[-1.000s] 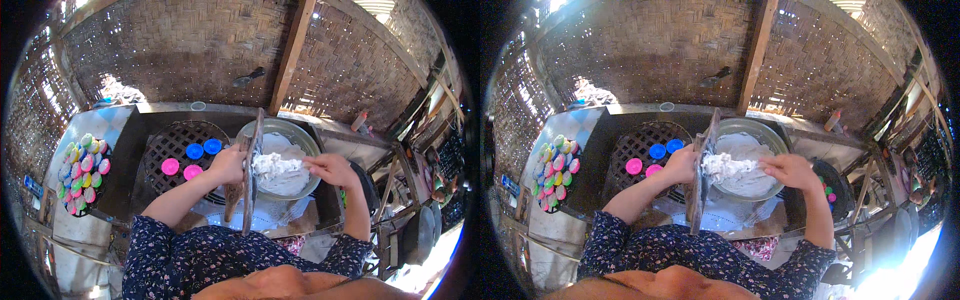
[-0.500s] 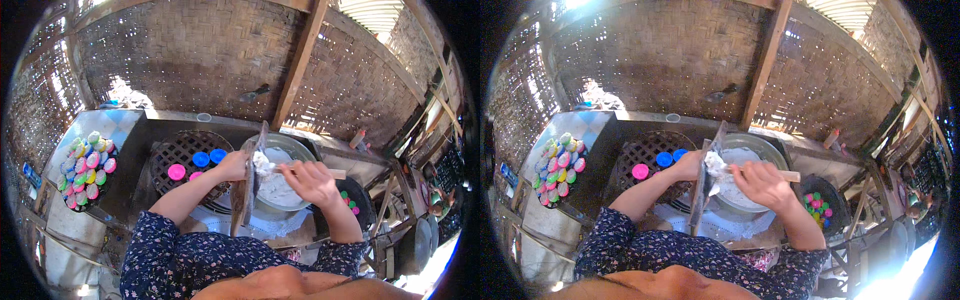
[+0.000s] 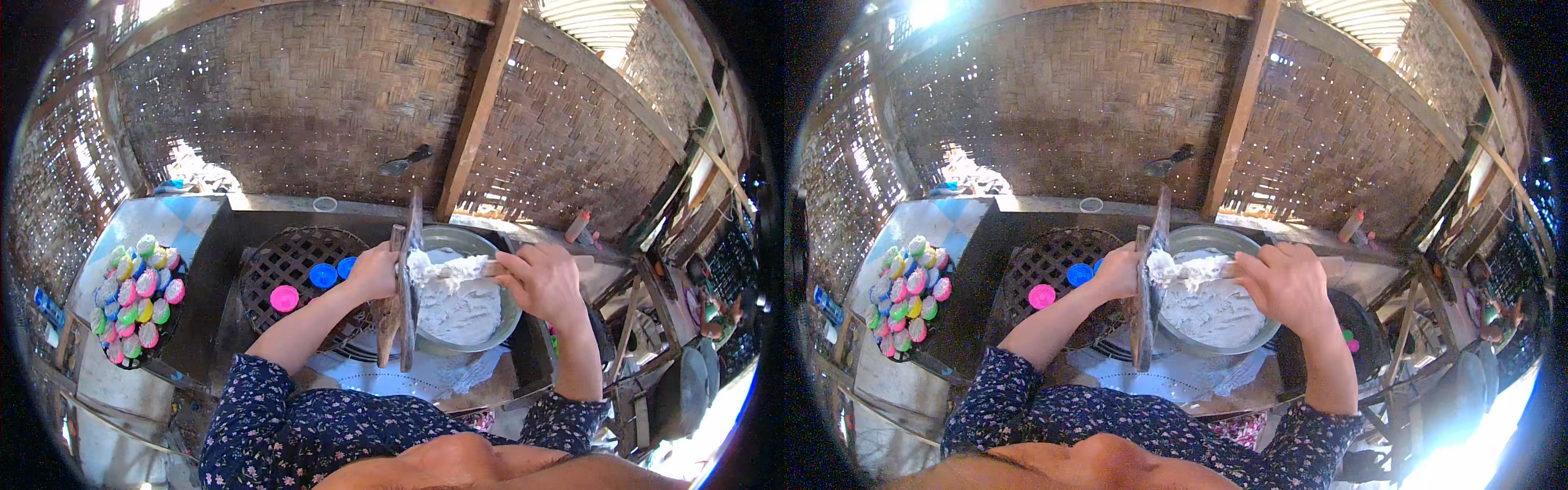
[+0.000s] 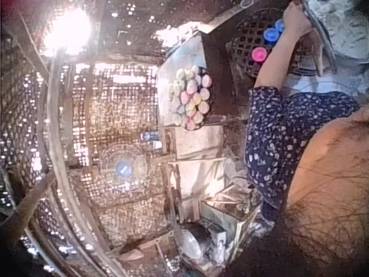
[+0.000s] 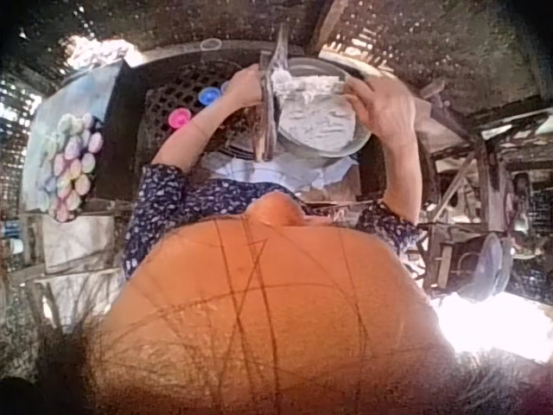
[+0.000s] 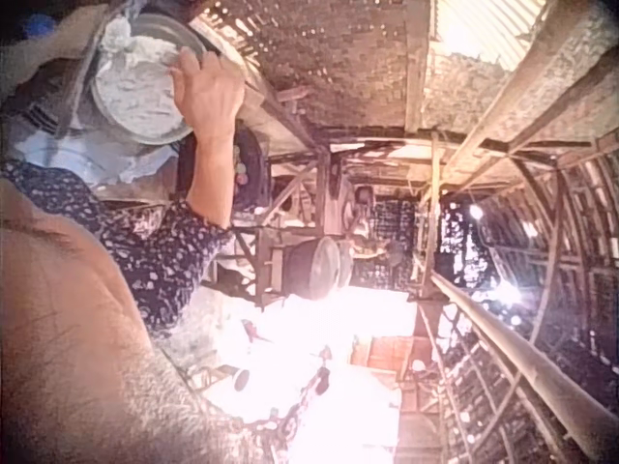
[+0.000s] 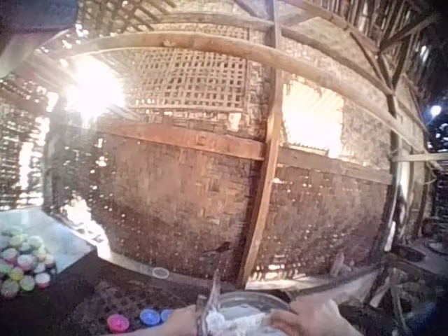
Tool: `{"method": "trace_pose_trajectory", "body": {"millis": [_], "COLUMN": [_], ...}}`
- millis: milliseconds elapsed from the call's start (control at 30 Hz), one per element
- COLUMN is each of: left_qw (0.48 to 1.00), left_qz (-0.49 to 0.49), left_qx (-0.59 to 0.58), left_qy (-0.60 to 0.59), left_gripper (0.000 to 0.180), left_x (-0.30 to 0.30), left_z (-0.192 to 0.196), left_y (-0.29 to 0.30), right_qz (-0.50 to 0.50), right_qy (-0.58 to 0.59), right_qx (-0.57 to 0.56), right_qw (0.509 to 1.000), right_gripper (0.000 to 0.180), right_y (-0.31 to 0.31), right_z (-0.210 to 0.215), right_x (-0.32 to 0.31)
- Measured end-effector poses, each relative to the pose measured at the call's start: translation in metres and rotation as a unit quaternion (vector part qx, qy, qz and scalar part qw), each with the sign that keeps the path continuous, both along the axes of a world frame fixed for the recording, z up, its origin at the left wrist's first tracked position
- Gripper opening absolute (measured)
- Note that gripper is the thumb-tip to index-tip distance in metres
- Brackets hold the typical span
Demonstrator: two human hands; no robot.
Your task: The person uses a wooden mold to scoop white batter and press it into small colorful plastic cups arranged on a woven tray. They repeatedly fill the cups, close the mold, and place the finished items onto a larger tray. The person also moves the tray of completed items to a nearby table.
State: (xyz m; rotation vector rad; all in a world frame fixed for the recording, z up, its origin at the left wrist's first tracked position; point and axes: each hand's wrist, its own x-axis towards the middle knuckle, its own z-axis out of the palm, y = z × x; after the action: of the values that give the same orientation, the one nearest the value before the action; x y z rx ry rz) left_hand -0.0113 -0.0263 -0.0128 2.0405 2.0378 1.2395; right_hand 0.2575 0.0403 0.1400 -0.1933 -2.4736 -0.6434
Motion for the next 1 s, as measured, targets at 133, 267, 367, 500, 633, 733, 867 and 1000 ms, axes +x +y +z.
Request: {"method": "trace_pose_trajectory", "body": {"millis": [133,267,367,500,633,733,867,1000], "left_qw": [0.996,0.993,0.994,0.990,0.991,0.982,0.992,0.990], "left_qz": [0.047,0.039,0.006,-0.048,-0.047,0.020,-0.030,0.026], "left_qx": [-0.068,-0.111,-0.106,-0.129,-0.117,-0.149,-0.022,-0.054], "left_qy": [0.043,0.024,0.019,-0.023,-0.039,-0.113,-0.124,-0.125], "left_gripper": [0.031,0.038,0.041,0.041,0.038,0.044,0.036,0.036], "left_x": [0.017,0.021,0.012,0.003,-0.017,-0.069,-0.013,0.028], "left_z": [-0.002,-0.004,-0.008,-0.005,-0.013,-0.053,-0.022,0.005], "left_y": [0.009,0.019,0.023,0.027,0.028,0.037,0.050,0.043], "right_qz": [-0.035,-0.100,-0.006,0.054,0.075,-0.015,-0.079,0.036], "right_qy": [-0.095,-0.166,-0.087,-0.051,0.052,0.169,0.359,0.367], "right_qx": [-0.013,-0.020,0.050,0.220,0.204,0.051,-0.467,-0.652], "right_qw": [0.995,0.981,0.995,0.973,0.975,0.984,0.804,0.663], "right_gripper": [0.025,0.024,0.020,0.025,0.024,0.018,0.015,0.016], "right_y": [0.007,0.000,-0.004,-0.006,-0.007,-0.001,0.030,0.019], "right_z": [-0.018,-0.039,-0.046,-0.046,-0.036,-0.029,-0.114,-0.156], "right_x": [-0.026,-0.046,-0.048,-0.033,-0.014,0.010,-0.010,-0.055]}}
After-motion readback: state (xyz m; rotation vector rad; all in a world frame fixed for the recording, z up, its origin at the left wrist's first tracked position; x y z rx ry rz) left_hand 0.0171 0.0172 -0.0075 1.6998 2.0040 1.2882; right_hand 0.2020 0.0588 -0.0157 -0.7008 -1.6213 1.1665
